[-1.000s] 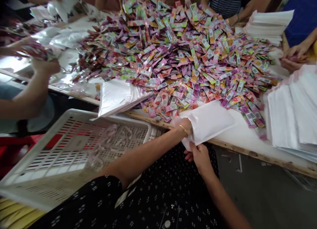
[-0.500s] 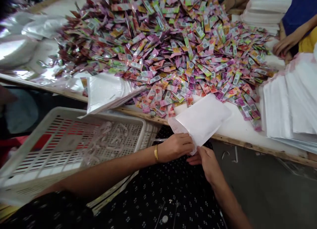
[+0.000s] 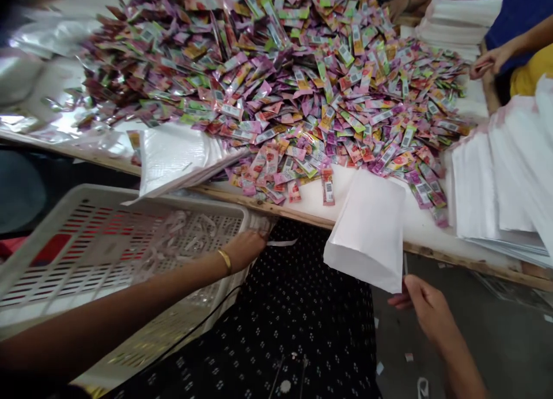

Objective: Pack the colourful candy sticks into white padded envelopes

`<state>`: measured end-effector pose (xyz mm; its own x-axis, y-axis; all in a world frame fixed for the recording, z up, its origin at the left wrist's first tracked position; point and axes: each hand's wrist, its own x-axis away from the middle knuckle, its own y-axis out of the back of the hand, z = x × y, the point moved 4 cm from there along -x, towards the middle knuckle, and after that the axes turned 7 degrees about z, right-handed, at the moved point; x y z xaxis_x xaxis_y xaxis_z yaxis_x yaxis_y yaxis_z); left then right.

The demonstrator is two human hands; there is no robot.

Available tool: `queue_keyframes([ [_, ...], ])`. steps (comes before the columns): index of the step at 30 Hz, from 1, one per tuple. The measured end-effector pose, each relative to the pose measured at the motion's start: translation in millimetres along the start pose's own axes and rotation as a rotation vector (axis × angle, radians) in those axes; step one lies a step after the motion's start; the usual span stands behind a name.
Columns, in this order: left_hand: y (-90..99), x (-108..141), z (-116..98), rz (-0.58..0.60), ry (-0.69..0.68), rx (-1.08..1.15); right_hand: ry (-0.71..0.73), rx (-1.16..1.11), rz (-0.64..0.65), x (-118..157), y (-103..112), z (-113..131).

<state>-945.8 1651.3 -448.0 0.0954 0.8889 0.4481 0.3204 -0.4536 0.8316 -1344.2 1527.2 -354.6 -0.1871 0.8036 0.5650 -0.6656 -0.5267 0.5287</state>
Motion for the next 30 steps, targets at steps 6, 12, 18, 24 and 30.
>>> queue_keyframes([
  [6,75.9,-24,-72,-0.399,-0.454,-0.052,0.853,0.848,-0.618,-3,7,29],
  [12,63.6,-79,-104,-0.344,-0.989,-0.035,1.320,1.242,-0.262,-25,-17,48],
  [18,48.3,-86,-94,-0.471,-0.724,0.352,1.152,0.826,-0.345,-30,-19,35],
  [24,71.2,-104,-111,-0.430,-0.276,0.420,0.735,0.505,-0.647,-41,-21,33],
  [30,73.5,-100,-116,-0.396,-0.164,0.454,0.573,0.537,-0.685,-42,-21,33],
])
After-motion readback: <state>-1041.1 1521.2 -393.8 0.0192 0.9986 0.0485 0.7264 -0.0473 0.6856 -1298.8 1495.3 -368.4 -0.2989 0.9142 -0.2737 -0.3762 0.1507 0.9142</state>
